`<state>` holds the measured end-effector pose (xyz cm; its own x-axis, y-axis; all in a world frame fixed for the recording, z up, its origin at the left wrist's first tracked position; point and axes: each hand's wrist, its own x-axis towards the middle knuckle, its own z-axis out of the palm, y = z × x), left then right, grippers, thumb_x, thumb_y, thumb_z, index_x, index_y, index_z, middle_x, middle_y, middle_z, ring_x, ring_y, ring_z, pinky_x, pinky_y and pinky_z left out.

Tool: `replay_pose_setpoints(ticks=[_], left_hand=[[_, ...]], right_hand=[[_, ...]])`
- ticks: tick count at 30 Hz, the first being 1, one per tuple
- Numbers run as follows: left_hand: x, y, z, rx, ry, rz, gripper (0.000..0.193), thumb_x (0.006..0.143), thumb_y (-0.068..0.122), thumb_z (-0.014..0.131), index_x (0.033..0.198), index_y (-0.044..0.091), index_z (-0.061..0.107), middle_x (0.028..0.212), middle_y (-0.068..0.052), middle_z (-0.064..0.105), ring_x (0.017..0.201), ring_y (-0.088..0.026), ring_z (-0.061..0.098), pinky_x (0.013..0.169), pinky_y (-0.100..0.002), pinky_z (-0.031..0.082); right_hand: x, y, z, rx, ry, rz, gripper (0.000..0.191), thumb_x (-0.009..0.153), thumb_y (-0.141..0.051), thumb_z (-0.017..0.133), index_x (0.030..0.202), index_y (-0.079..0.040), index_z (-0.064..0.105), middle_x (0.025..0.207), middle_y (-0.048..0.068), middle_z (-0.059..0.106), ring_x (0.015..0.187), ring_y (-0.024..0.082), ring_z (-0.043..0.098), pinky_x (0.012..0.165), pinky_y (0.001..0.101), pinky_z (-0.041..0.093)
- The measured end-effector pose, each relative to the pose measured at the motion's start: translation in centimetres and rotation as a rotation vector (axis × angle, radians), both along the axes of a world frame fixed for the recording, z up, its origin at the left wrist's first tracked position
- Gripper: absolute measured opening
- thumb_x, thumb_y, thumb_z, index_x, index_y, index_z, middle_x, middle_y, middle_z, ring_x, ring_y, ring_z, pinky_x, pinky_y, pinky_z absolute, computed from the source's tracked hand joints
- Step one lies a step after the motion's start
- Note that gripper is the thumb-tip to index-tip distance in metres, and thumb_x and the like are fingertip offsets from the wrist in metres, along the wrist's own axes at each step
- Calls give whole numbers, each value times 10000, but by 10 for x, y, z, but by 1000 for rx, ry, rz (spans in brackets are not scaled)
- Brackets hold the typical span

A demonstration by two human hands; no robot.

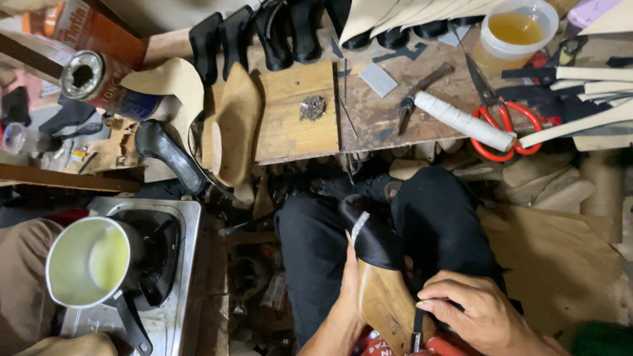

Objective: The person assembles a black high-heeled shoe by attaching a decorative strap to the upper and securing it with a hammer and nails. The person then places the finished shoe on a shelf.

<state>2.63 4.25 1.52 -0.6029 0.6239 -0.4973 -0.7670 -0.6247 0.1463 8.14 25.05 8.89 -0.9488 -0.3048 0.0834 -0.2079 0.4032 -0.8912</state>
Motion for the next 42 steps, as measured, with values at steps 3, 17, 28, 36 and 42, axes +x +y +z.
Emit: replay_pose_setpoints(ticks=[3, 17, 28, 36, 42], left_hand=[[14, 13, -9, 224, 147, 117, 988, 931, 891, 284, 1137, 9, 677, 918, -181, 722, 774, -283, 702, 656, -359, 582], [-8, -9, -19, -175, 533, -185, 763, 937, 554, 696, 1427, -4, 519, 1275, -101, 654, 1167, -204, 642, 1027, -358, 526], [-12, 1, -25, -163, 507, -257, 711, 952, 519, 677, 1436, 20, 526, 1312, -101, 649, 1204, -205, 632, 1056, -352, 503], [-10, 18, -45, -299, 550, -289, 560, 1116, 409, 517, 1457, -34, 545, 1330, -106, 631, 1218, -179, 600, 1066, -322, 483], [-12, 15, -24, -400, 588, -249, 596, 1050, 353, 558, 1539, 29, 453, 1333, -80, 650, 1201, -157, 608, 1040, -294, 494]], right_hand=[[7, 7, -7, -21, 13, -29, 96, 813, -89, 767, 892, -37, 752, 854, 52, 767, 730, 199, 773, 647, 298, 604], [10, 4, -6, 82, 144, -165, 141, 796, -121, 795, 904, -46, 744, 822, 61, 757, 688, 200, 756, 607, 292, 587], [14, -7, -19, 13, -97, -483, 138, 847, -127, 760, 928, -18, 731, 767, 42, 716, 633, 112, 681, 570, 243, 530], [19, -5, -36, 62, -307, -639, 175, 853, -179, 751, 949, -33, 767, 743, 23, 755, 606, 80, 686, 570, 243, 535], [13, -11, -44, 69, -270, -637, 184, 866, -196, 761, 957, -36, 769, 701, 31, 743, 589, 93, 646, 553, 255, 525]])
